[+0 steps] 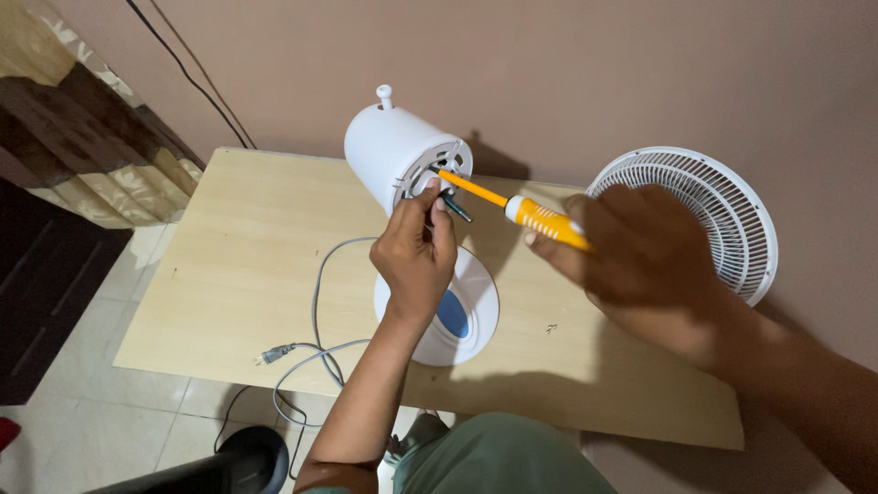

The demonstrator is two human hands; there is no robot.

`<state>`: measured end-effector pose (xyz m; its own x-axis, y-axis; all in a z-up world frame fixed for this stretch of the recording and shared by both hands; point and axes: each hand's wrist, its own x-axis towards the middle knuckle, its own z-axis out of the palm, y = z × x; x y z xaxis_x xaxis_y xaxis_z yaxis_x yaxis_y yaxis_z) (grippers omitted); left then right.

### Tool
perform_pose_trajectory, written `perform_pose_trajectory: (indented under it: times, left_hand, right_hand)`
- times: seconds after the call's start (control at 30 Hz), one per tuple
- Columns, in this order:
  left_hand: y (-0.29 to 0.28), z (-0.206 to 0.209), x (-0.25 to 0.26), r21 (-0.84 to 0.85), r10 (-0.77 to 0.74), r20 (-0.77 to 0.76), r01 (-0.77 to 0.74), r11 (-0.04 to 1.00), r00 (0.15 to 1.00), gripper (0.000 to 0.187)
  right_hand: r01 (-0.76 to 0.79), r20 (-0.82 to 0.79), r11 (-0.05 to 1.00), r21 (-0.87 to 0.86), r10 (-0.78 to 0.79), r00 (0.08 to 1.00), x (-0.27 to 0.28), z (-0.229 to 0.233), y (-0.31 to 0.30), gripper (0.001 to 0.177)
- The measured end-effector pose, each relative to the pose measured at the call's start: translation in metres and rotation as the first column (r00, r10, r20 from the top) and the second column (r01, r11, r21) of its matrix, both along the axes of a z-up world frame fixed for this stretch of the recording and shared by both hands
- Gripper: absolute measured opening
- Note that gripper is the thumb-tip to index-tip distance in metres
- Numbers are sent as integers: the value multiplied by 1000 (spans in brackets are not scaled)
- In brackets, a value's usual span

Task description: The person uses a screwdriver to loosen and tighten screws on the rear motor housing of a white pedestal fan. They repeatedly adjust the central screw while holding the fan head steady, with the front grill placed aside on the table.

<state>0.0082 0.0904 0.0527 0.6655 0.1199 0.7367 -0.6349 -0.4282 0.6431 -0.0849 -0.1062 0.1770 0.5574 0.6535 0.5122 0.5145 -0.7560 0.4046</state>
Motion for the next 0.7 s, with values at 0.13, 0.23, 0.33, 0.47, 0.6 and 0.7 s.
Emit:
perform_pose_trajectory:
  times: [0.13, 0.23, 0.33, 0.47, 0.6, 0.7]
  left_hand:
    - [2, 2, -2, -74, -78, -62, 73, 995, 995, 21]
    - [3, 2, -14, -163, -112, -90, 96, 982, 990, 23]
    - [-10, -6, -46, -326, -228, -152, 169, 930, 962, 26]
    - [-30, -17, -73, -785, -824, -145, 442, 433, 548, 36]
    - [-41, -19, -60, -938, -967, 79, 346, 10, 242, 32]
    - [-48, -17, -55, -945, -977, 139, 316, -82, 162, 35]
  right_hand:
    - [-61, 36, 993, -97, 65, 997, -8, 4, 7, 24]
    - [-75, -19, 994, -81, 74, 997, -12, 5, 16, 27]
    - [-93, -75, 995, 48, 96, 993, -13, 1, 19, 29]
    - [-90, -139, 949, 302, 137, 981, -13, -13, 25, 32]
    - [-95, -160, 912, 400, 171, 972, -14, -16, 27, 47]
    - [10, -285, 886, 464, 138, 948, -18, -11, 30, 49]
